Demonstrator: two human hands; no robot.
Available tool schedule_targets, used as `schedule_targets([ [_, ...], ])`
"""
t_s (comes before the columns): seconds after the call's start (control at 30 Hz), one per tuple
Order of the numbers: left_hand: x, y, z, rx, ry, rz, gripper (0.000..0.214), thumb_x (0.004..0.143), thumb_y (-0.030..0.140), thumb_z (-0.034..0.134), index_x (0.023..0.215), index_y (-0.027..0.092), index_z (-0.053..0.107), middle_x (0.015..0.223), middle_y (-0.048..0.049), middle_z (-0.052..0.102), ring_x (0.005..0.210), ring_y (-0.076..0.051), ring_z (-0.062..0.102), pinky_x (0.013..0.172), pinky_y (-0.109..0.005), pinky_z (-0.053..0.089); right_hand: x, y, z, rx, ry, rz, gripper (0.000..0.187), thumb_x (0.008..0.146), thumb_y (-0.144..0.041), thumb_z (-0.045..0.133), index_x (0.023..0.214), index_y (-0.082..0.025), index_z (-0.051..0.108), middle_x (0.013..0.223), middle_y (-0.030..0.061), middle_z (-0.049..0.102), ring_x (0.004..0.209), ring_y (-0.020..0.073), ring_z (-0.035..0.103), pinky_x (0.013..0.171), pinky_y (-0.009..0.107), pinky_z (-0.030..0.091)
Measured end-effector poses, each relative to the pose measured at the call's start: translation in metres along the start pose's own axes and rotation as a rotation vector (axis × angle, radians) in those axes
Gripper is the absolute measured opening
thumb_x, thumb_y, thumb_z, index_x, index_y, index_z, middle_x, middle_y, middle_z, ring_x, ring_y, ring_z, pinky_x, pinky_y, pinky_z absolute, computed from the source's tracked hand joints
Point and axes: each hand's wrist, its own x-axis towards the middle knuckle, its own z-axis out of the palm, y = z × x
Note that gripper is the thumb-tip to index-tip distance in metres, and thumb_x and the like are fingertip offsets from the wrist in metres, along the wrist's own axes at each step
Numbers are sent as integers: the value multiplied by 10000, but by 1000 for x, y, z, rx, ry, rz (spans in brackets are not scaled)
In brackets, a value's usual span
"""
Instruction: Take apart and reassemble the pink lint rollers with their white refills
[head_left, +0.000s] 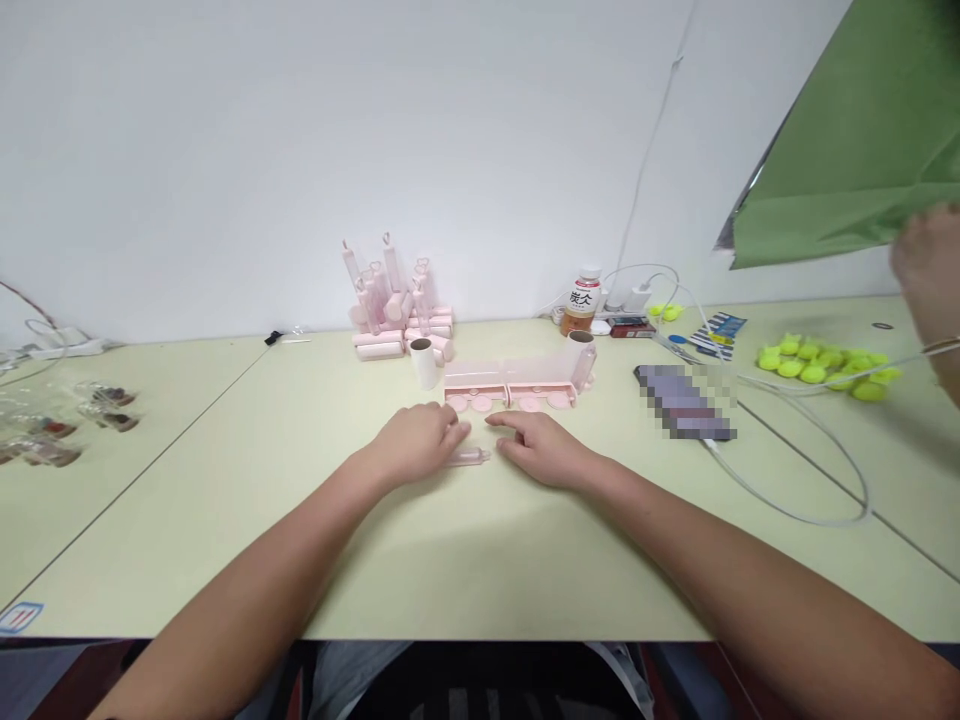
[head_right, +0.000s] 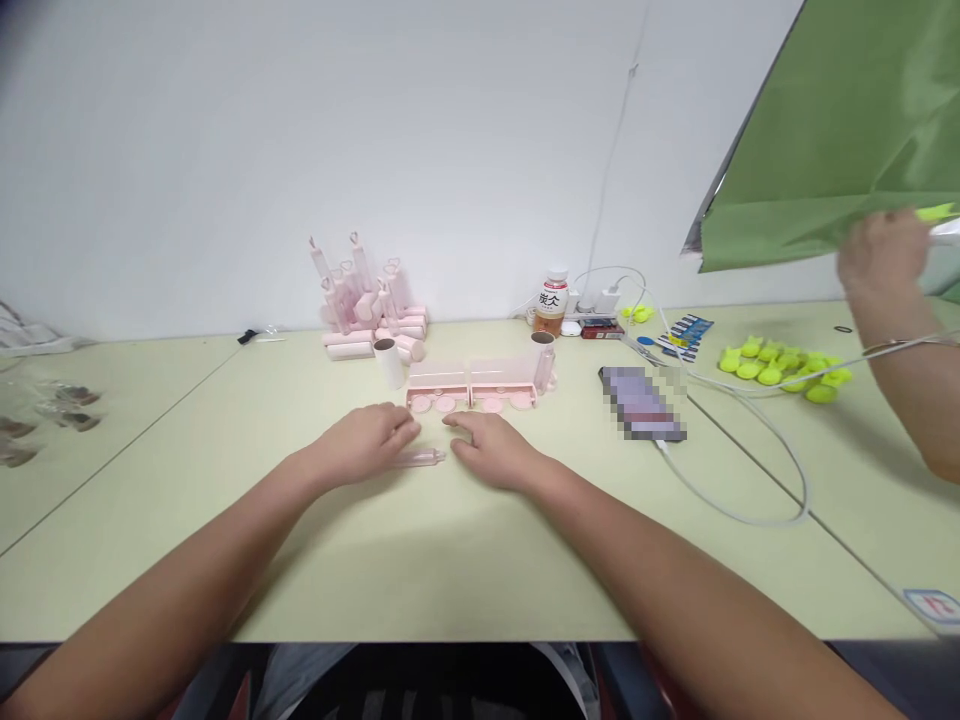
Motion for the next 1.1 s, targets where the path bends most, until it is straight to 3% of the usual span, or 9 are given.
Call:
schedule_targets([
  [0.1,-17,-10,1,118,-110,32,345,833,506,536,902,183,636,984,-126,651,893,-302,622,747,-381,444,-1,0,1,43,-15,7,460,873,-220,514,1310,-112,612,874,83,700,735,191,614,732,324,463],
  [0.17,-22,-18,6,93,-113,15,271,867,429,495,863,181,604,939,-119,649,821,-276,617,705,-369,436,-2,2,1,106,-13,7,417,875,-243,530,1261,-128,636,885,77,693,731,183,603,714,319,461],
  [0.27,-22,-22,13,-181,-47,76,308,965,413,322,937,194,536,893,-74,648,754,-221,596,673,-334,427,-1,6,3,361,-31,-24,363,899,-385,543,1163,-158,648,973,82,675,701,155,593,618,286,463],
  [0.37,-20,-12,19,-393,66,167,355,999,459,229,1002,204,475,894,-45,631,775,-201,582,693,-311,424,-2,7,5,716,-74,-60,623,812,-642,599,1227,-178,569,971,78,657,595,132,577,455,248,435],
  [0.47,-22,4,27,-386,85,225,373,994,495,237,1027,201,464,857,-37,618,743,-205,564,664,-308,392,-8,2,8,898,-33,-85,741,742,-731,625,1211,-160,574,708,0,614,453,103,500,392,232,406],
  [0.63,-23,12,31,-546,51,243,440,965,588,304,926,195,498,791,-8,578,716,-173,538,649,-282,377,-17,-5,10,1008,2,-92,552,870,-656,535,949,-137,705,520,-9,573,391,88,470,395,211,374],
  [0.83,-26,7,20,-808,-75,399,447,987,550,283,875,176,500,834,-5,536,772,-137,496,746,-271,419,-21,-2,7,1086,-96,-149,498,897,-600,543,964,-141,725,550,22,638,406,106,525,408,221,407],
  [1.0,-28,10,12,-829,-105,357,439,974,562,327,894,176,518,799,11,486,743,-129,454,706,-261,392,-19,-2,4,1115,-86,-115,506,850,-622,590,916,-137,716,520,20,635,369,116,510,383,232,397],
  [1.1,-27,8,11,-849,-80,309,394,936,565,442,1016,190,533,785,25,490,698,-121,446,653,-245,377,-16,-5,0,1116,3,-43,481,820,-619,622,888,-150,701,490,8,614,367,120,497,378,233,379],
])
